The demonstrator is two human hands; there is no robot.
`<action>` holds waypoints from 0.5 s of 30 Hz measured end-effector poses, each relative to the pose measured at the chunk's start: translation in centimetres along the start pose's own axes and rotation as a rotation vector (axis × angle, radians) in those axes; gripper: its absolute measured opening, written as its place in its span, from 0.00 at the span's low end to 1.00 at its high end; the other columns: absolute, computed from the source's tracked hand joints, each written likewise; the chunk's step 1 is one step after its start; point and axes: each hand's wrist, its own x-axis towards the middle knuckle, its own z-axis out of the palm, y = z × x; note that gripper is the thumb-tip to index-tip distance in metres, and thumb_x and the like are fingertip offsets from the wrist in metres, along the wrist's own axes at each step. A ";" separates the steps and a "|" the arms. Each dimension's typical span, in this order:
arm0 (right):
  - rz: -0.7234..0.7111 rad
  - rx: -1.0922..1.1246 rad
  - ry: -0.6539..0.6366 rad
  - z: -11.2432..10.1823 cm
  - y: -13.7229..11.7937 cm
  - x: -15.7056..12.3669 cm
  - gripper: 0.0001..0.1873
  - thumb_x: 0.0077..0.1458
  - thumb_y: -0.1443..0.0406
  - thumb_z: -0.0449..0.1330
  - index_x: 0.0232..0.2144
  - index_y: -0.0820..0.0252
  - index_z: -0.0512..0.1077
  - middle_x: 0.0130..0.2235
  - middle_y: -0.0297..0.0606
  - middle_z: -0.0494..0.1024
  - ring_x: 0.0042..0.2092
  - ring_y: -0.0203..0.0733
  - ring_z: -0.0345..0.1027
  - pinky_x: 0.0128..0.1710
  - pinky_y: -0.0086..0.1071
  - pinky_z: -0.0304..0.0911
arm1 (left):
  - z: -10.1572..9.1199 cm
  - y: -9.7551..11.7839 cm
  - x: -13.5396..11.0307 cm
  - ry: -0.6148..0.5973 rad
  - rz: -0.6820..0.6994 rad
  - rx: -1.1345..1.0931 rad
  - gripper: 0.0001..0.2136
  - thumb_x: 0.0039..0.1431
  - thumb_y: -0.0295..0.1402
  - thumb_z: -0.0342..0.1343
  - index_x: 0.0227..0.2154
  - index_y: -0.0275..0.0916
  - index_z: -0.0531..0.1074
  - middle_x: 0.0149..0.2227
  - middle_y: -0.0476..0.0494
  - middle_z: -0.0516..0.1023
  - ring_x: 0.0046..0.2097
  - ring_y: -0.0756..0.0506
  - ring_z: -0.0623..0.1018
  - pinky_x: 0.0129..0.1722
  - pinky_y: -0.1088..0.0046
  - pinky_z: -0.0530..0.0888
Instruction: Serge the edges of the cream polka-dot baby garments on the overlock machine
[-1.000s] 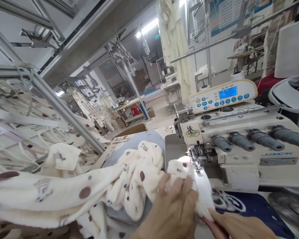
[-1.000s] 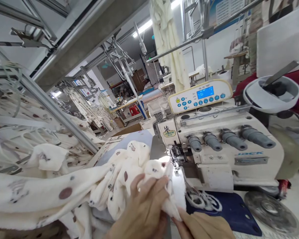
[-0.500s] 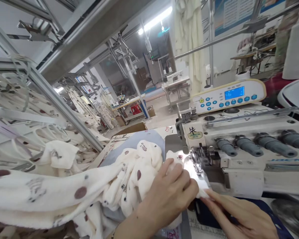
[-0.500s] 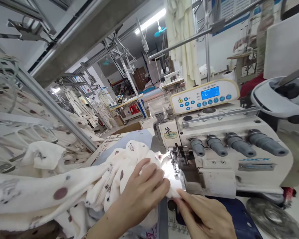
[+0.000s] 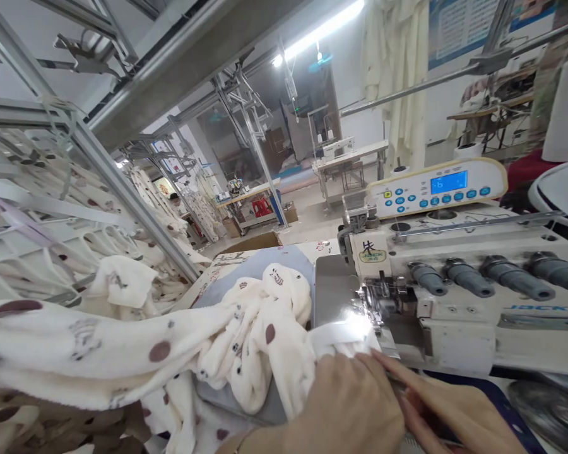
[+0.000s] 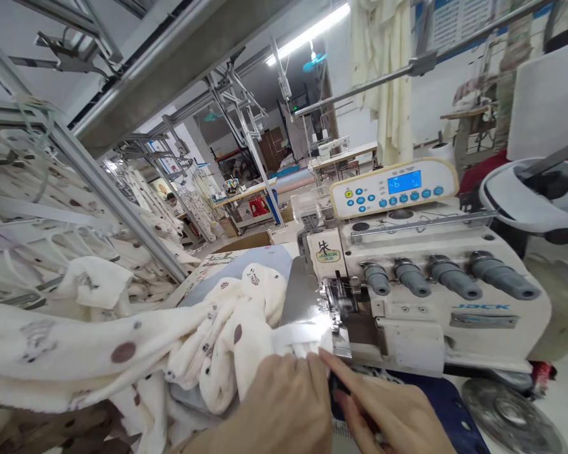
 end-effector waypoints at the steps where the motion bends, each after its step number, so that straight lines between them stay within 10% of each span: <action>1: -0.034 0.016 -0.077 -0.1 0.4 -0.1 0.26 0.62 0.69 0.48 0.62 0.66 0.54 0.41 0.37 0.76 0.35 0.30 0.72 0.35 0.18 0.67 | 0.3 0.7 -0.1 0.010 0.028 -0.057 0.13 0.47 0.31 0.52 0.35 0.28 0.72 0.23 0.41 0.71 0.21 0.46 0.68 0.19 0.69 0.65; 8: -0.168 -0.090 -0.026 -0.7 4.1 -1.2 0.27 0.60 0.71 0.49 0.62 0.60 0.56 0.36 0.38 0.76 0.34 0.36 0.72 0.32 0.25 0.67 | 3.2 3.2 0.7 -0.102 -0.399 -0.636 0.15 0.47 0.41 0.54 0.36 0.37 0.70 0.29 0.40 0.76 0.30 0.41 0.75 0.28 0.66 0.72; 15: -0.151 -0.042 -0.010 0.0 2.2 0.1 0.28 0.59 0.70 0.50 0.62 0.64 0.55 0.43 0.43 0.75 0.41 0.40 0.72 0.37 0.29 0.69 | 0.5 1.0 -0.2 -0.112 -0.450 -0.848 0.12 0.47 0.39 0.53 0.33 0.38 0.71 0.30 0.42 0.76 0.35 0.37 0.76 0.37 0.57 0.74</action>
